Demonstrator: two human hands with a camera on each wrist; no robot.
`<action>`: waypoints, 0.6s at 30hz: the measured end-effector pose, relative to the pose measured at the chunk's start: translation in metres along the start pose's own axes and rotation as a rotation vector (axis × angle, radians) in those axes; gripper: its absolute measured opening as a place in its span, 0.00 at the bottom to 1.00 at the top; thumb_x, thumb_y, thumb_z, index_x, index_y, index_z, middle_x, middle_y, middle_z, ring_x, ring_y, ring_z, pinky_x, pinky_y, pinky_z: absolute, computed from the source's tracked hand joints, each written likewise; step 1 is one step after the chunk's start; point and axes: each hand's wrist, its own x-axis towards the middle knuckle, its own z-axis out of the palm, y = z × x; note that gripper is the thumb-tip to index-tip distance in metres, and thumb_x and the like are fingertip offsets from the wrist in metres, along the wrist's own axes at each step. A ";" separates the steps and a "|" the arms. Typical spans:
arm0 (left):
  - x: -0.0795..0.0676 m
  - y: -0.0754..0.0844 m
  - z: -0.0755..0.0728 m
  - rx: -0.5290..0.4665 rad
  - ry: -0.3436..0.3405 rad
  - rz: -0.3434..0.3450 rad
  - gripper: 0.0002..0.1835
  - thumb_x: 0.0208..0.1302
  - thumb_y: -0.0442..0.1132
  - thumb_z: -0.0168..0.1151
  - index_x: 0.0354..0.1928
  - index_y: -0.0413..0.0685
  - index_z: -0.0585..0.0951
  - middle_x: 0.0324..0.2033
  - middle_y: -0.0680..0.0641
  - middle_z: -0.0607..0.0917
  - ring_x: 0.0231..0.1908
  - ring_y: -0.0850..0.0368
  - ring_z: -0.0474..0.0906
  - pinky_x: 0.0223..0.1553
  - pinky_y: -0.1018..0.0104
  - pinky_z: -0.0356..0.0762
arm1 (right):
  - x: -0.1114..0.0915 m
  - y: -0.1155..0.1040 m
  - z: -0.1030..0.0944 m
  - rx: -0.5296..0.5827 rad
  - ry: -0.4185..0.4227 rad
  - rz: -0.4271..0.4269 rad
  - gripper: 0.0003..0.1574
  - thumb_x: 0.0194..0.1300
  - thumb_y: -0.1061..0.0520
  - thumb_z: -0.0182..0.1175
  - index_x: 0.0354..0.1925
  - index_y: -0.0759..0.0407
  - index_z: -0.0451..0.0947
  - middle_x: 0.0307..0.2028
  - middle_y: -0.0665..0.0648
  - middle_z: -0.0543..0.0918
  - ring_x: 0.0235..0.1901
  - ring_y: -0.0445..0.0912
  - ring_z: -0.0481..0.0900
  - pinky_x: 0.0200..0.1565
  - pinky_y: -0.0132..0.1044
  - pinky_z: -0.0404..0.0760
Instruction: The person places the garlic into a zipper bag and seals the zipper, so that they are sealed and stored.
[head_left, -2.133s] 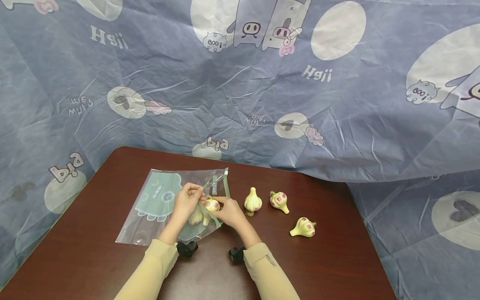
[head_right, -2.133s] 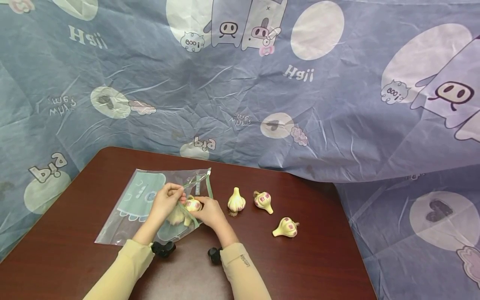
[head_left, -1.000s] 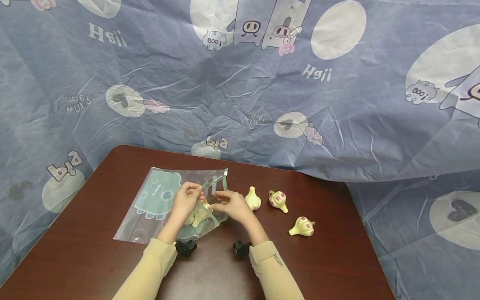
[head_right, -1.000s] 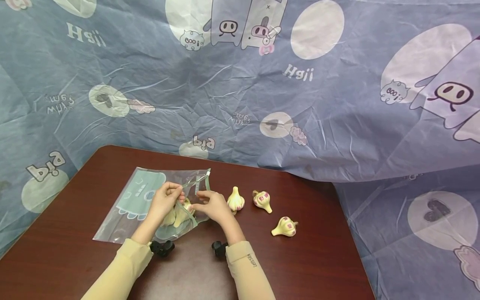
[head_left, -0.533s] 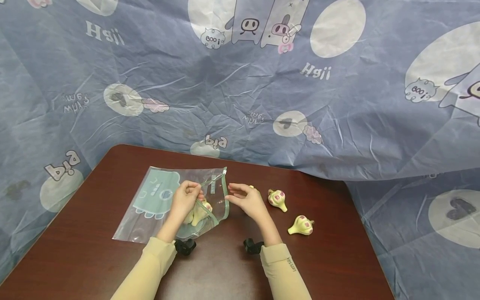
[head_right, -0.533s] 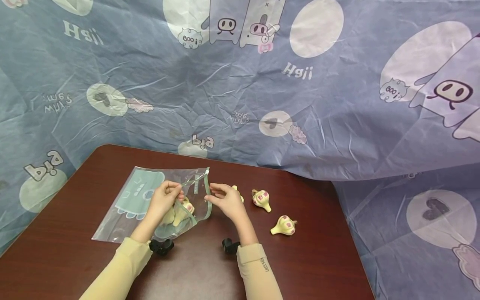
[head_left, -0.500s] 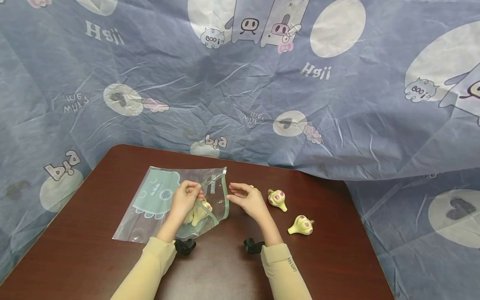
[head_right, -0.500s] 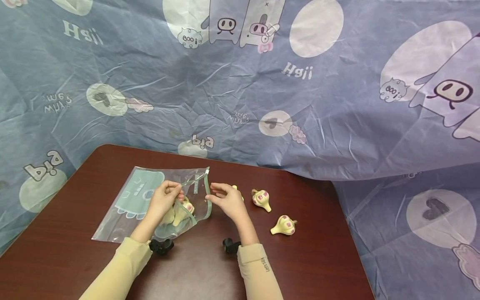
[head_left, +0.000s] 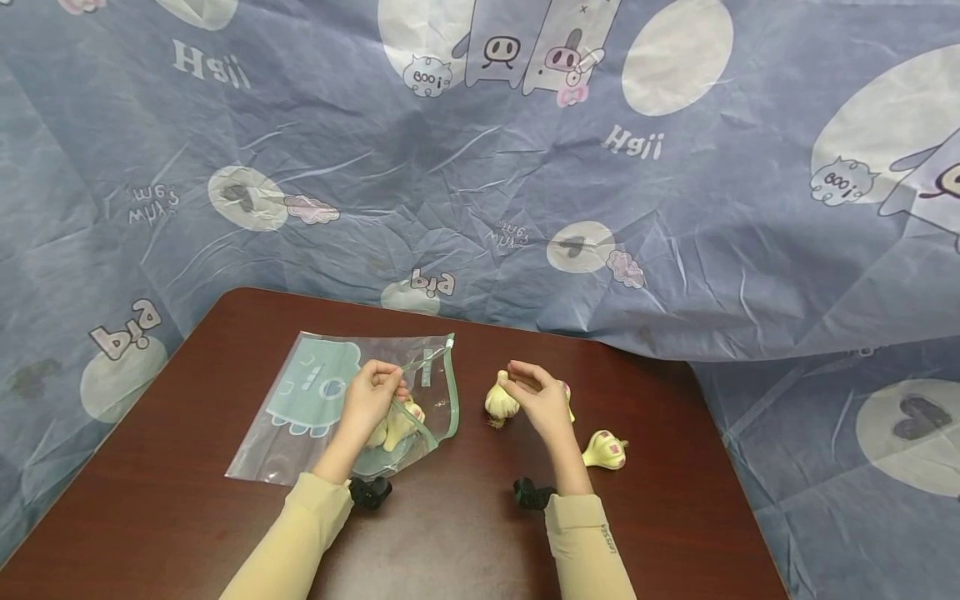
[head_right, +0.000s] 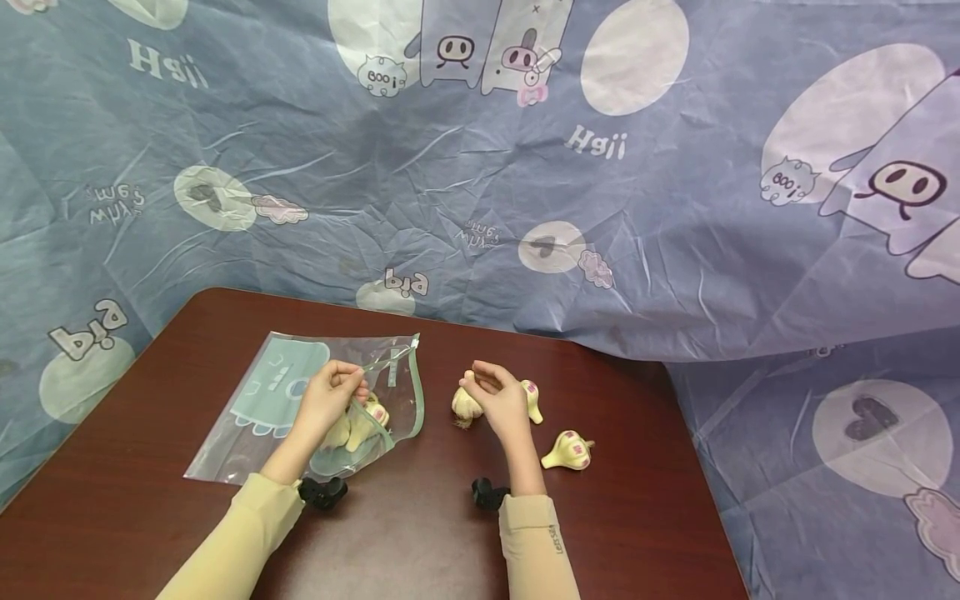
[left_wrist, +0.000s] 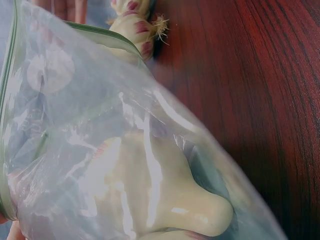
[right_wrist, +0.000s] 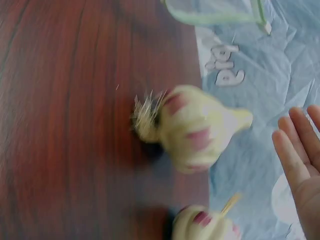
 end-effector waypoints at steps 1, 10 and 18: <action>0.000 0.000 0.000 0.001 0.000 0.001 0.09 0.71 0.34 0.57 0.45 0.33 0.76 0.30 0.39 0.87 0.22 0.70 0.80 0.29 0.77 0.83 | 0.001 0.005 -0.002 -0.008 0.021 0.001 0.29 0.61 0.56 0.70 0.59 0.63 0.77 0.59 0.65 0.80 0.62 0.57 0.76 0.63 0.42 0.77; -0.001 0.000 0.001 0.002 0.005 0.002 0.08 0.71 0.33 0.57 0.45 0.33 0.76 0.31 0.37 0.87 0.22 0.68 0.81 0.29 0.76 0.84 | 0.001 0.043 -0.004 -0.130 0.052 0.035 0.42 0.59 0.53 0.72 0.67 0.65 0.68 0.66 0.65 0.72 0.66 0.59 0.70 0.68 0.51 0.70; -0.003 0.001 0.001 0.008 0.004 -0.010 0.09 0.71 0.35 0.57 0.46 0.34 0.76 0.34 0.34 0.86 0.24 0.65 0.83 0.30 0.76 0.83 | -0.001 0.065 0.014 -0.273 0.044 0.064 0.55 0.55 0.47 0.74 0.71 0.67 0.60 0.70 0.68 0.66 0.69 0.62 0.65 0.66 0.55 0.71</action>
